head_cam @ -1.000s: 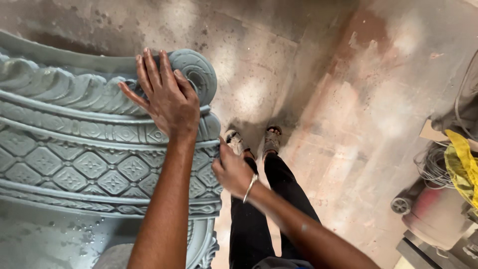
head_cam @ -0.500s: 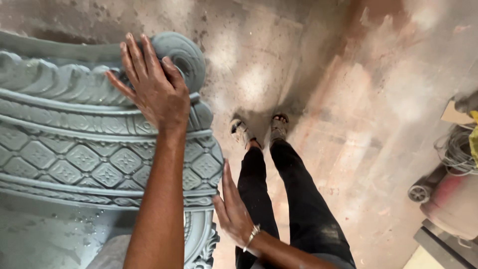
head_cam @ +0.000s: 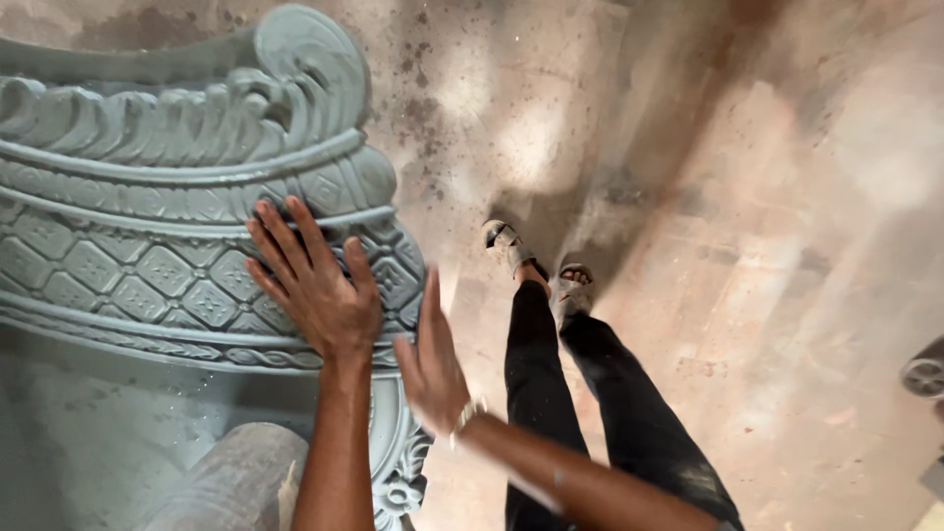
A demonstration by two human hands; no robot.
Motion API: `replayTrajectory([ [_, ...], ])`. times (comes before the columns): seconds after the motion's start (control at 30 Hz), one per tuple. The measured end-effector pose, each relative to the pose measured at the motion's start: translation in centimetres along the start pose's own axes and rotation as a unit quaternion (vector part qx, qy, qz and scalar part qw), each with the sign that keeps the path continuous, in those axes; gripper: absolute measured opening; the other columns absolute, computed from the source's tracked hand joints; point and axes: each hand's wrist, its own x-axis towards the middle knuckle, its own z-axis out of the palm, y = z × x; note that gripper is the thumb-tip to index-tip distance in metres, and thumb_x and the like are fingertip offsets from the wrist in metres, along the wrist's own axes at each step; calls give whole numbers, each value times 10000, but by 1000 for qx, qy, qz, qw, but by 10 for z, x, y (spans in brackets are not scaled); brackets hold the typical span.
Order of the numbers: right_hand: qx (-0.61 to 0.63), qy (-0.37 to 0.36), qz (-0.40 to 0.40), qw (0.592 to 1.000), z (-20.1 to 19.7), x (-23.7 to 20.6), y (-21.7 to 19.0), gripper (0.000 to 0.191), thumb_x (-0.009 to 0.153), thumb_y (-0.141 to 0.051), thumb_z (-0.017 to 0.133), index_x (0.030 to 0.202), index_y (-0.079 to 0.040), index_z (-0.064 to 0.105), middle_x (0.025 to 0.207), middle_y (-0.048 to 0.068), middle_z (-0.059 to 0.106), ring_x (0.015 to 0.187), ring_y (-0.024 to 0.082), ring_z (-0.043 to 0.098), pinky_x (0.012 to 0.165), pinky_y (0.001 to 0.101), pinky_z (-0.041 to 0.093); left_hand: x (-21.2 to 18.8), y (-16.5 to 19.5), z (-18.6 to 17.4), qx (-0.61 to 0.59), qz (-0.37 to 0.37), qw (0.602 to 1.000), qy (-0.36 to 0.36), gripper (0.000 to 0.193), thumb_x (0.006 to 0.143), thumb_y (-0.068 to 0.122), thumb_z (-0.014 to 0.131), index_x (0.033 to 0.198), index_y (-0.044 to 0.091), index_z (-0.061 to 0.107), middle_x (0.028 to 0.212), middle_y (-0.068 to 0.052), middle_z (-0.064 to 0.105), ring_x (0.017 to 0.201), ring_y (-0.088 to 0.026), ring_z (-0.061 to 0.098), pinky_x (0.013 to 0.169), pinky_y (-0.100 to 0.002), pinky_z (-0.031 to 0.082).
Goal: The person sands the surface of a large, ornate, grey decorative object using a sanding block. They repeatedly dip the sanding block into a small container of liquid and continue sanding various sections of the object's detailed carvings.
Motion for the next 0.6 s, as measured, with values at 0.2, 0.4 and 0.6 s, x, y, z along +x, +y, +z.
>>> replayTrajectory([
  [0.2, -34, 13, -44, 998, 0, 6, 4, 783, 1081, -208, 425, 1658, 8, -59, 1759, 256, 33, 1653, 364, 102, 1363, 443, 137, 0, 2, -4, 30, -7, 999, -15, 678, 1153, 492, 303, 1697, 94, 229, 1761, -171, 152, 1644, -379, 114, 1315, -618, 87],
  [0.4, 34, 29, -80, 996, 1, 0, 0, 783, 1096, -219, 416, 1668, -40, -88, 1766, 239, -10, 1649, 369, 71, 1365, 450, 95, -2, -1, -1, 43, -3, 999, -8, 682, 1159, 502, 286, 1704, 100, 205, 1770, -160, 133, 1652, -369, 106, 1319, -619, 85],
  [0.6, 4, 69, -124, 990, 12, 10, 14, 788, 1106, -212, 444, 1683, -80, -76, 1776, 204, -9, 1676, 356, 75, 1405, 438, 114, -3, -5, 2, 50, -4, 999, -11, 682, 1160, 509, 273, 1711, 114, 198, 1775, -156, 124, 1659, -358, 105, 1331, -614, 86],
])
